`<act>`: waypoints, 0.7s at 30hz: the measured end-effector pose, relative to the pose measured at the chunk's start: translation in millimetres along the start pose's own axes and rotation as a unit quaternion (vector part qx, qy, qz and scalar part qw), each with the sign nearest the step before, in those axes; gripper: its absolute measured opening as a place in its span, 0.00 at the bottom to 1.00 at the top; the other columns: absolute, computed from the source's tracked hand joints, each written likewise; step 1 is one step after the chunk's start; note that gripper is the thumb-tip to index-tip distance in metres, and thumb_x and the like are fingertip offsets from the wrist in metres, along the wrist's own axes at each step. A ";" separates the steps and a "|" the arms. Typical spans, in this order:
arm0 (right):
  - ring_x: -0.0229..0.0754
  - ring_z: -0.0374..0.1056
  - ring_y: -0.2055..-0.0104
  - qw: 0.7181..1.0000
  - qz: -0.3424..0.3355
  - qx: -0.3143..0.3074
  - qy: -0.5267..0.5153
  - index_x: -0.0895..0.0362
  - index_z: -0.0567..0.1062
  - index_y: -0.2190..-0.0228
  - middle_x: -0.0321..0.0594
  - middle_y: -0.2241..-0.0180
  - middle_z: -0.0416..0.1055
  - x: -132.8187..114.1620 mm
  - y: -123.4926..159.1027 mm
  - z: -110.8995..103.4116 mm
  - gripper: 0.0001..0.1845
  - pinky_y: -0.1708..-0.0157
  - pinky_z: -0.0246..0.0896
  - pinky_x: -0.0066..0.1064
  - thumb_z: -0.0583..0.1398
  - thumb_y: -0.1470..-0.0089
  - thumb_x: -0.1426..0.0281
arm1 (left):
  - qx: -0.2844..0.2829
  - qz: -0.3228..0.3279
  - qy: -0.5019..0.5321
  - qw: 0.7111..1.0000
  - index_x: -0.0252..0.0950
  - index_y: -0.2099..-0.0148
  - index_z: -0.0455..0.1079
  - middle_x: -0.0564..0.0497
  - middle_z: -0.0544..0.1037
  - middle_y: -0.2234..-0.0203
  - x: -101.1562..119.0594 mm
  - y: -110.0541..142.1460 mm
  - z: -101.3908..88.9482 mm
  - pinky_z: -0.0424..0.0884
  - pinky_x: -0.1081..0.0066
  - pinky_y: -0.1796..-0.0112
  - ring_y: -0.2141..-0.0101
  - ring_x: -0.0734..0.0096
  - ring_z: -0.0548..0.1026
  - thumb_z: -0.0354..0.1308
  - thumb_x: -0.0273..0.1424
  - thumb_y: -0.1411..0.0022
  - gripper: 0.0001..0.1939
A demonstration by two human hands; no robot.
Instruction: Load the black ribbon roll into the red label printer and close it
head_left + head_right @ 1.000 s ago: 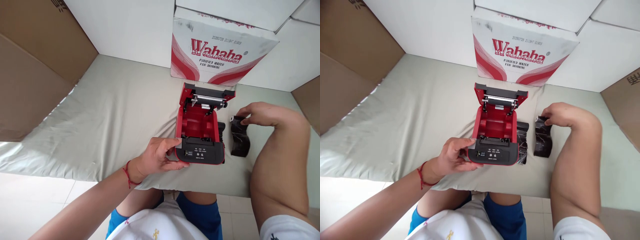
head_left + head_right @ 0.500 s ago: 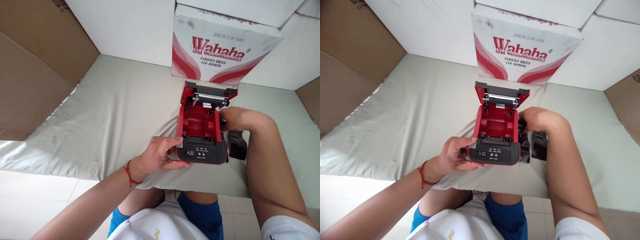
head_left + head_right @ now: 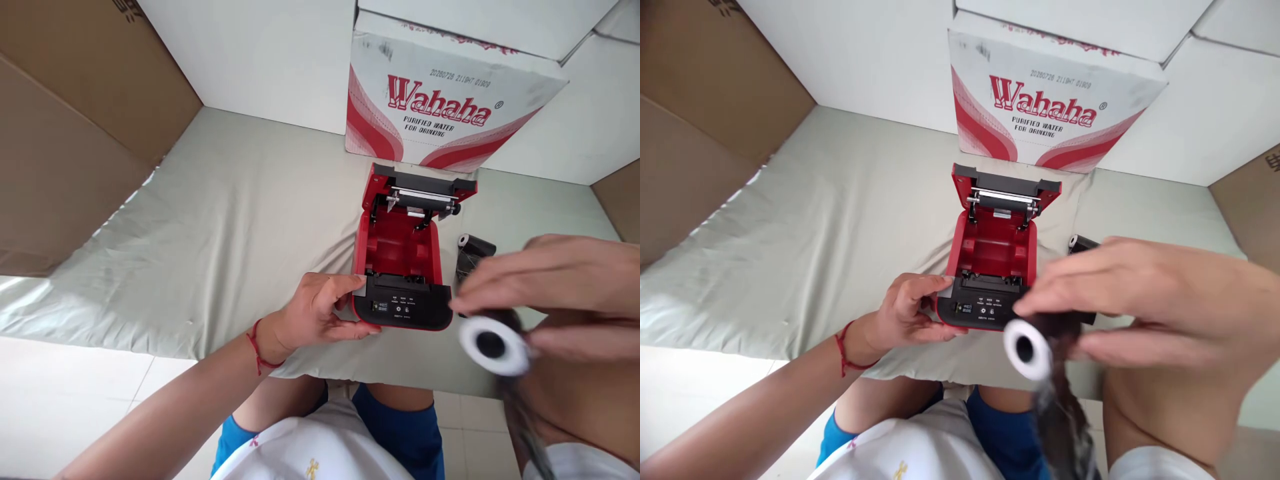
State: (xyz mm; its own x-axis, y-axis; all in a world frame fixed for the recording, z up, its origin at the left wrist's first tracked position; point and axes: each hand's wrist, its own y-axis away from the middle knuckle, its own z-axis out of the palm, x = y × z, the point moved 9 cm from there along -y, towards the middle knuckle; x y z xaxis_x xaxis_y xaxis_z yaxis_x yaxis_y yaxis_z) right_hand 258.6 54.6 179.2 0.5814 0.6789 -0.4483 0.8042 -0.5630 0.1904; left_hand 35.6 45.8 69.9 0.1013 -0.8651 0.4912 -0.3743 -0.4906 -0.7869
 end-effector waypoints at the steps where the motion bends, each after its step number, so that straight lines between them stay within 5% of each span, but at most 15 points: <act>1: 0.42 0.79 0.51 0.999 -0.033 -0.011 -0.036 0.41 0.80 0.40 0.40 0.50 0.84 -13.2 -17.7 4.3 0.21 0.54 0.74 0.31 0.56 0.25 0.54 | 0.000 0.002 -0.005 1.000 0.37 0.38 0.63 0.60 0.77 0.75 0.0 0.3 -0.4 0.62 0.77 0.78 0.82 0.79 0.70 0.65 0.50 0.26 0.28; 5: 0.45 0.76 0.62 0.995 0.090 0.003 -0.032 0.53 0.82 0.53 0.41 0.58 0.82 -7.9 -74.7 17.0 0.13 0.63 0.68 0.35 0.58 0.31 0.64 | -0.005 -0.005 -0.014 1.000 0.37 0.40 0.65 0.58 0.79 0.74 -3.0 3.6 -0.7 0.61 0.78 0.79 0.82 0.80 0.69 0.62 0.51 0.24 0.25; 12: 0.45 0.72 0.66 0.969 0.234 -0.003 0.076 0.52 0.72 0.67 0.39 0.66 0.78 17.6 -90.6 37.8 0.05 0.65 0.58 0.36 0.58 0.38 0.67 | 0.003 -0.011 -0.027 1.000 0.36 0.41 0.66 0.57 0.78 0.74 -3.8 6.8 0.2 0.61 0.78 0.80 0.82 0.79 0.69 0.61 0.54 0.24 0.27; 21: 0.51 0.75 0.61 0.951 0.263 -0.061 0.150 0.51 0.77 0.59 0.42 0.59 0.82 26.0 -95.4 46.0 0.11 0.67 0.53 0.37 0.55 0.36 0.66 | -0.013 -0.006 -0.032 0.999 0.37 0.39 0.63 0.56 0.80 0.72 -2.6 5.0 1.4 0.60 0.77 0.80 0.82 0.80 0.69 0.56 0.55 0.22 0.28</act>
State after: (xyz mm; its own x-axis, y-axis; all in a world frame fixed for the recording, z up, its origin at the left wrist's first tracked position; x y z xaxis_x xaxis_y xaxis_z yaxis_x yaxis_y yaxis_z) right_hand 191.4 104.3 109.2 0.9016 0.4325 0.0027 0.3901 -0.8158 0.4271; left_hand 34.7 45.5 64.2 0.1641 -0.8649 0.4743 -0.3974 -0.4981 -0.7707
